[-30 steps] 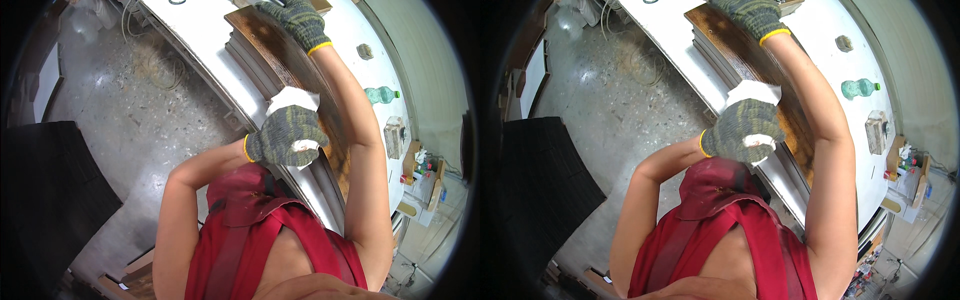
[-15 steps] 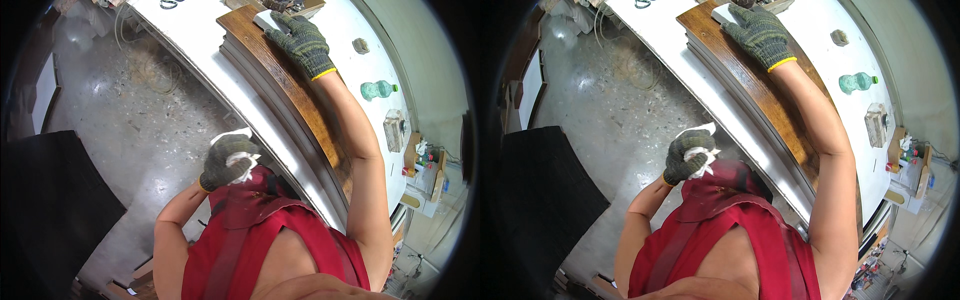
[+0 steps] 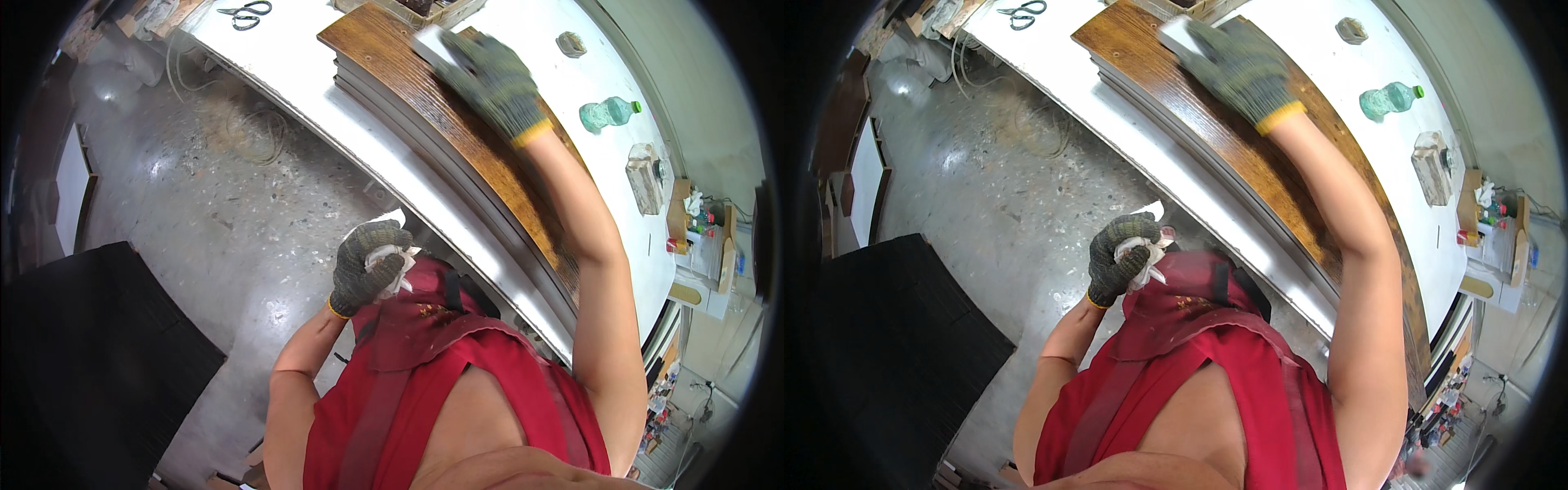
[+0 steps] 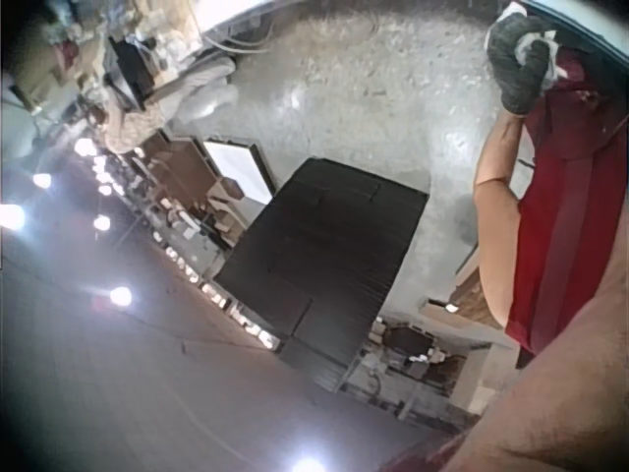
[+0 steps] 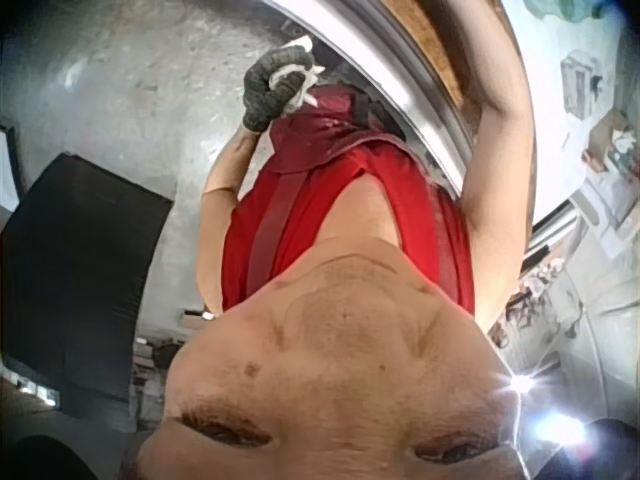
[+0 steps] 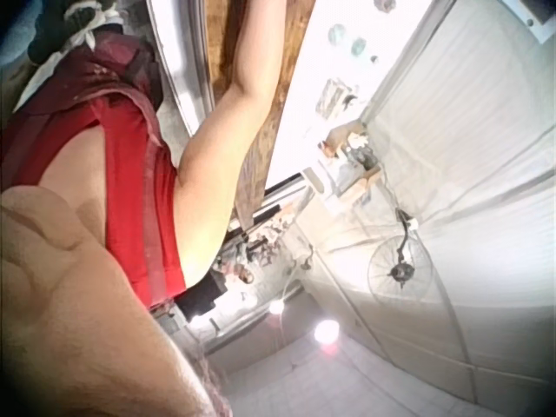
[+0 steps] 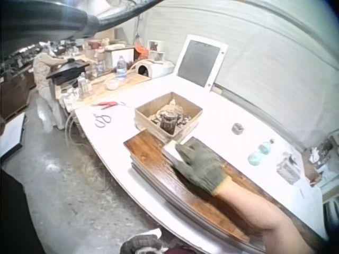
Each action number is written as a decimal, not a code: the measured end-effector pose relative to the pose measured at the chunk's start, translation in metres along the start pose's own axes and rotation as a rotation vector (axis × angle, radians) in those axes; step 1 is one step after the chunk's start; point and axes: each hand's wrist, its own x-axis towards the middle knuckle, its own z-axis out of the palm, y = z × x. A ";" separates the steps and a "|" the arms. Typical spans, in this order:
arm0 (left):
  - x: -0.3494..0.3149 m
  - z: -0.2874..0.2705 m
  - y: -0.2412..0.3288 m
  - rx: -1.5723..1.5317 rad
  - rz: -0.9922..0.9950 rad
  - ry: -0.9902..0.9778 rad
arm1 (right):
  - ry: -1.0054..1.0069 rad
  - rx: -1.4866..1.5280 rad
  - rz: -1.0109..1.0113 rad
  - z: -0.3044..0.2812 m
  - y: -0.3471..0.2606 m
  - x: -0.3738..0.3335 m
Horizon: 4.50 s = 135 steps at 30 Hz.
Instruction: The person wipes long wooden boards using a cloth and a block, moving the cloth along the surface of the boards one at a time before setting a finished piece aside in a bin.
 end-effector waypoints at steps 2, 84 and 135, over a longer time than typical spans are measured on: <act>0.004 -0.003 -0.006 -0.009 0.017 -0.011 | 0.140 0.115 0.010 -0.006 0.018 -0.054; 0.160 0.043 0.052 0.287 0.782 -0.175 | 0.119 -0.103 0.094 -0.073 0.058 -0.206; 0.071 0.307 0.078 0.251 0.457 -0.882 | 0.342 -0.463 0.875 -0.102 0.098 -0.498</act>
